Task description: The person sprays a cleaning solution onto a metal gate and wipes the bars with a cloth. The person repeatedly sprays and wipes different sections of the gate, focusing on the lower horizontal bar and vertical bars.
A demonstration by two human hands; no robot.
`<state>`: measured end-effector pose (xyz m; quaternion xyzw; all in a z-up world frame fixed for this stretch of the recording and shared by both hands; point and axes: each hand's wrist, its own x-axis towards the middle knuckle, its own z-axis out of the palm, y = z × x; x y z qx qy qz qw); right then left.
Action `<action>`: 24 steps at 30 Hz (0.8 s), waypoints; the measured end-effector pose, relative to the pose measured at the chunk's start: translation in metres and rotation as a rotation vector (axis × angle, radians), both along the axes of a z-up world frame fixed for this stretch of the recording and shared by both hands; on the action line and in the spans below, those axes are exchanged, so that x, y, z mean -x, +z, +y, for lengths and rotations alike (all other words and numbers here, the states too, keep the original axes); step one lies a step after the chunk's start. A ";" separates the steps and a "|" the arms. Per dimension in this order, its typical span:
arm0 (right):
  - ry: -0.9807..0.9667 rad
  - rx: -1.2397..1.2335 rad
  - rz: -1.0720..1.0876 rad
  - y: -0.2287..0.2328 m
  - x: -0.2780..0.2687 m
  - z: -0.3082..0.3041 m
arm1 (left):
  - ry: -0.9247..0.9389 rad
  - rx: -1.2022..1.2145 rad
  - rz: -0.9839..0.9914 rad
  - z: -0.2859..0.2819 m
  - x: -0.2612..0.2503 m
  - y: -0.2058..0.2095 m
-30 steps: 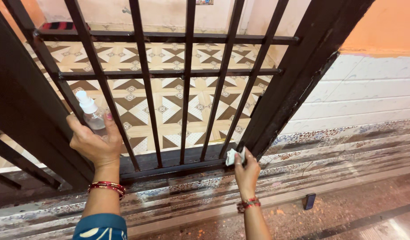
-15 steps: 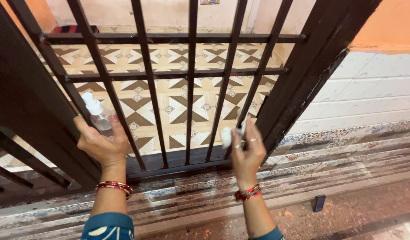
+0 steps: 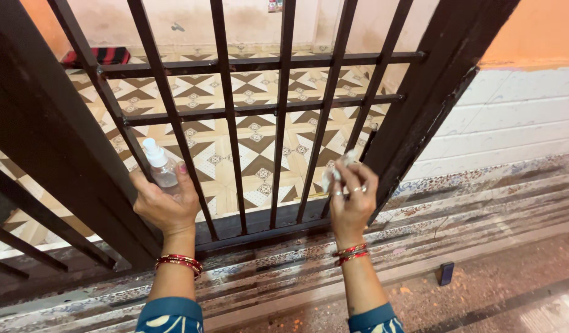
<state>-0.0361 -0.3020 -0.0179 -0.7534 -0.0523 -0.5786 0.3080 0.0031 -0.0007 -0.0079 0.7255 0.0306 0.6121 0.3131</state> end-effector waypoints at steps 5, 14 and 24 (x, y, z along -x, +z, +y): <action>0.092 -0.127 0.219 -0.075 0.011 0.001 | -0.040 0.011 0.022 0.001 0.000 -0.001; 0.084 -0.132 0.465 -0.049 0.039 0.016 | -0.106 0.018 -0.008 0.000 0.006 0.008; 0.102 0.116 -0.017 0.066 0.009 0.037 | -0.119 0.002 -0.012 0.002 0.004 0.006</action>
